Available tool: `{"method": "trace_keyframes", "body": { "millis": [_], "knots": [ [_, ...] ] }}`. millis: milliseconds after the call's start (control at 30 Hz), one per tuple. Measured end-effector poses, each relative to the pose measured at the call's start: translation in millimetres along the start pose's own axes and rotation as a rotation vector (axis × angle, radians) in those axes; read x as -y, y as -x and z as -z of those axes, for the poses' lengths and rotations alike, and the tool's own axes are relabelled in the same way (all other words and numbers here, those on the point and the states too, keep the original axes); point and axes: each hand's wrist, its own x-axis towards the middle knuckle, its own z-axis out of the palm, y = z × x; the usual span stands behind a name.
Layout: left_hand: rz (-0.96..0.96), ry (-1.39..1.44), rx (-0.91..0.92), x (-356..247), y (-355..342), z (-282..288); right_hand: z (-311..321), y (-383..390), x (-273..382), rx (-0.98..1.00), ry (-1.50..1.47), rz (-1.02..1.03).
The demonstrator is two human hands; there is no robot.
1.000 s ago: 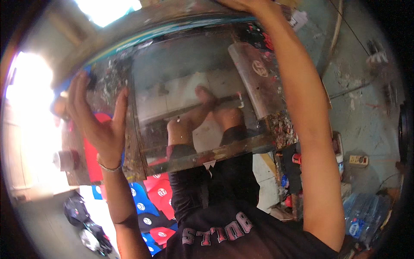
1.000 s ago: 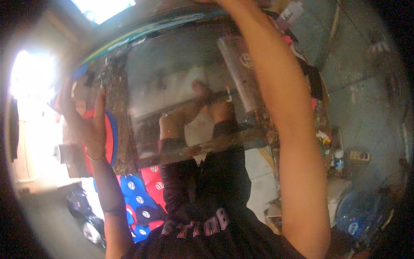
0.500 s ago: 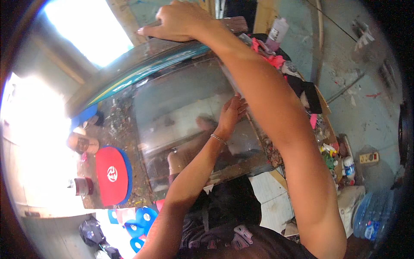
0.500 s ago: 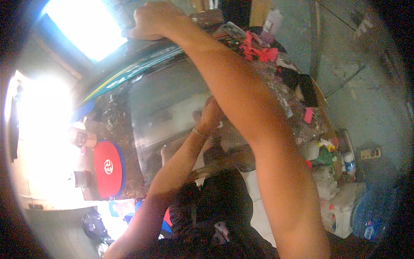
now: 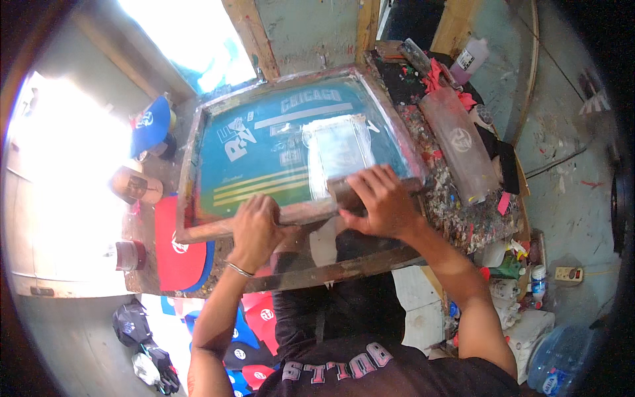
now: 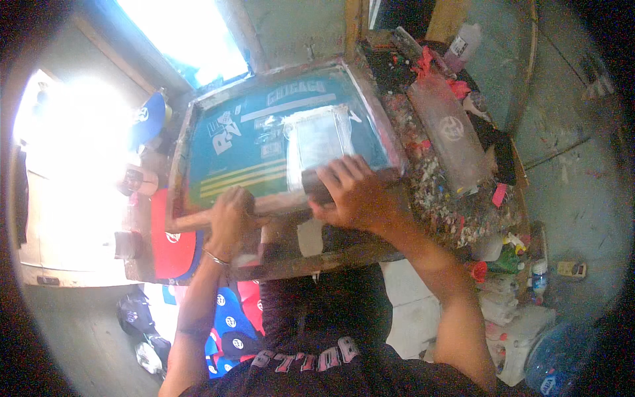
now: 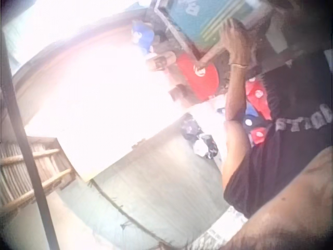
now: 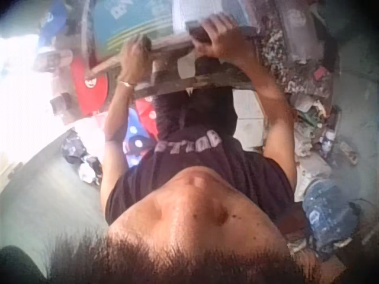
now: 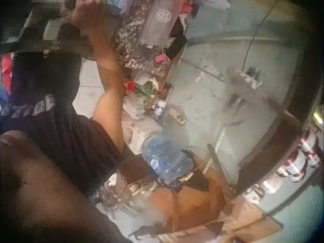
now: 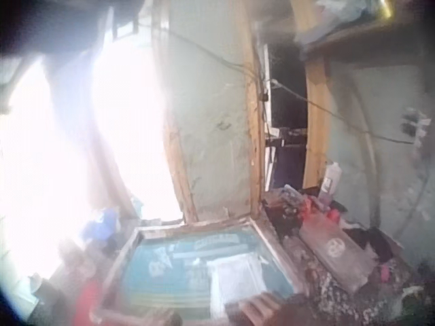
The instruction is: The person performs screen printing on red and blue baseball caps. They place a cap under a screen, apply white ink with a squeegee, and then remove the cap. The person also cleans the screen with a cloth and wipes the work surface between prints.
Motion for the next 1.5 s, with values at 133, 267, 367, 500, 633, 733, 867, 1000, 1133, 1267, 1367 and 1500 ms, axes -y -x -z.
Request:
{"method": "trace_keyframes", "body": {
  "millis": [133, 267, 367, 500, 633, 733, 867, 1000, 1133, 1267, 1367, 1500],
  "knots": [
    [0.055, 0.143, 0.104, -2, 15, -37, -22, 31, 2, 0.256, 0.049, -0.069],
    [0.032, 0.15, 0.065, 3, 18, -51, -40, -10, -32, 0.371, 0.014, -0.125],
    [0.021, 0.138, 0.025, 5, 21, -61, -50, -45, -69, 0.698, -0.115, -0.244],
    [0.033, 0.105, 0.05, 6, 22, -62, -58, -51, -88, 0.647, -0.293, -0.189],
    [0.032, 0.148, 0.017, 6, 20, -64, -65, -71, -106, 0.508, -0.249, -0.187],
    [0.027, 0.143, 0.018, 6, 21, -64, -75, -89, -118, 0.527, -0.203, -0.229],
    [0.025, 0.149, -0.01, 8, 22, -66, -76, -99, -126, 0.471, -0.153, -0.244],
    [0.041, 0.179, -0.031, 9, 24, -65, -60, -97, -133, 0.438, -0.225, -0.38],
    [0.042, 0.187, -0.029, 10, 23, -63, -56, -95, -139, 0.436, -0.113, -0.409],
    [0.046, 0.219, -0.046, 8, 21, -58, -67, -94, -143, 0.428, 0.036, -0.422],
    [0.036, 0.232, -0.044, 8, 19, -52, -76, -94, -154, 0.424, 0.012, -0.416],
    [0.028, 0.25, -0.037, 10, 16, -47, -90, -110, -161, 0.536, -0.131, -0.318]
  ]
}}
